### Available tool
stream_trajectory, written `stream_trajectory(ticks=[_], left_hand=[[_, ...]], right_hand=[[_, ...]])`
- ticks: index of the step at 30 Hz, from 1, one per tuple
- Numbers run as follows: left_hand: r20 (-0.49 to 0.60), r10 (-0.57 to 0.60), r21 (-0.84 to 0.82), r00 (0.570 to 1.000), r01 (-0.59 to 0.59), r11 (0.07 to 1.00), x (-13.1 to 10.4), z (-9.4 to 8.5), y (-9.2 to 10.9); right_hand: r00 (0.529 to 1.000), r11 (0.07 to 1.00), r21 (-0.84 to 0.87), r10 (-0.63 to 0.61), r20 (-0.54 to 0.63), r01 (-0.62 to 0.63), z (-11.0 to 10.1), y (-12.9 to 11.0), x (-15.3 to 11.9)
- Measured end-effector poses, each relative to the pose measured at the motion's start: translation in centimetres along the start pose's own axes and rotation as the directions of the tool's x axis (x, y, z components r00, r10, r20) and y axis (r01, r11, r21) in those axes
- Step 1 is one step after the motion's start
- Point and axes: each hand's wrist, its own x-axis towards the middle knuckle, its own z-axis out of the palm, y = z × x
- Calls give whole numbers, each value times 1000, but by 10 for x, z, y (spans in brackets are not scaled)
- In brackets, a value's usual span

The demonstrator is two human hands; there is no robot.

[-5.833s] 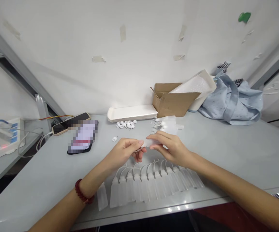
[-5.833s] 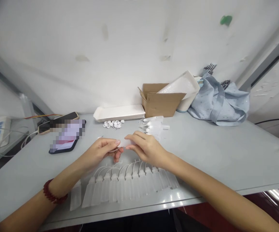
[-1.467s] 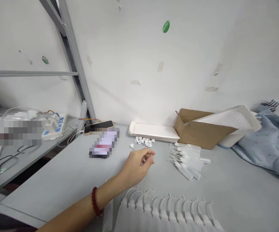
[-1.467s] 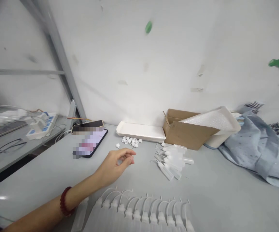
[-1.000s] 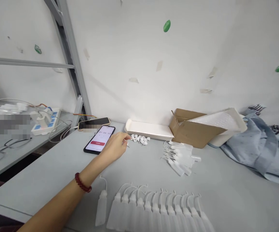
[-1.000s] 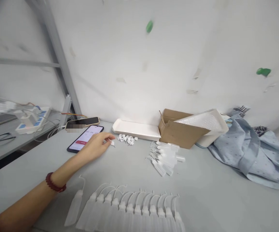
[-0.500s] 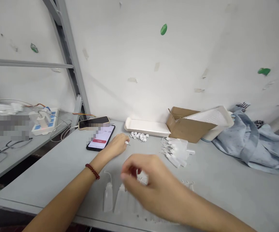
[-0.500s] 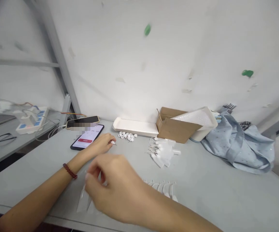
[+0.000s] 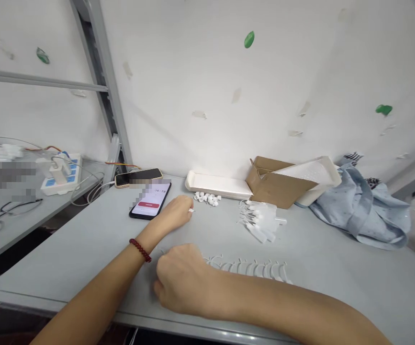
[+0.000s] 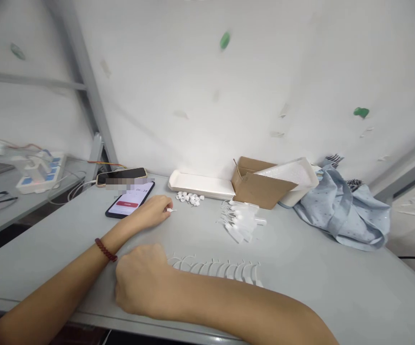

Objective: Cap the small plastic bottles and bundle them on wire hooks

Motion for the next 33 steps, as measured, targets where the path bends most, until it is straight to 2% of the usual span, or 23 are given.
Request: stream_trajectory(ticks=[4, 8, 12, 17, 20, 22, 24, 25, 28, 33], left_hand=[[-66, -44, -138, 997, 34, 990, 1, -5, 4], [-173, -121, -367, 977, 51, 929, 2, -14, 13], [-223, -211, -629, 952, 25, 777, 1, -25, 20], [-258, -262, -834, 930, -77, 546, -8, -32, 34], [-207, -214, -894, 955, -96, 438, -15, -27, 48], [-97, -149, -940, 984, -41, 338, -20, -18, 58], [5, -90, -935, 996, 36, 353, -25, -8, 67], [34, -74, -929, 997, 59, 366, -27, -3, 71], [76, -58, -916, 995, 92, 390, -30, 8, 81], [17, -138, -925, 990, 68, 374, -31, 16, 85]], right_hand=[[993, 998, 61, 29, -117, -22, 11, 10, 2], [948, 990, 121, 105, -300, -71, 10, 31, -7], [870, 943, 297, 271, -413, -154, -2, 62, -26], [742, 901, 434, 309, -595, -27, 2, 110, -50], [705, 865, 501, 374, -603, -30, 18, 139, -65], [657, 824, 565, 447, -607, -38, 30, 154, -74], [601, 798, 600, 510, -616, -62, 41, 163, -81], [591, 797, 600, 519, -618, -73, 45, 166, -84], [592, 858, 508, 449, -670, -76, 52, 167, -85], [608, 964, 265, 228, -760, -30, 61, 152, -83]])
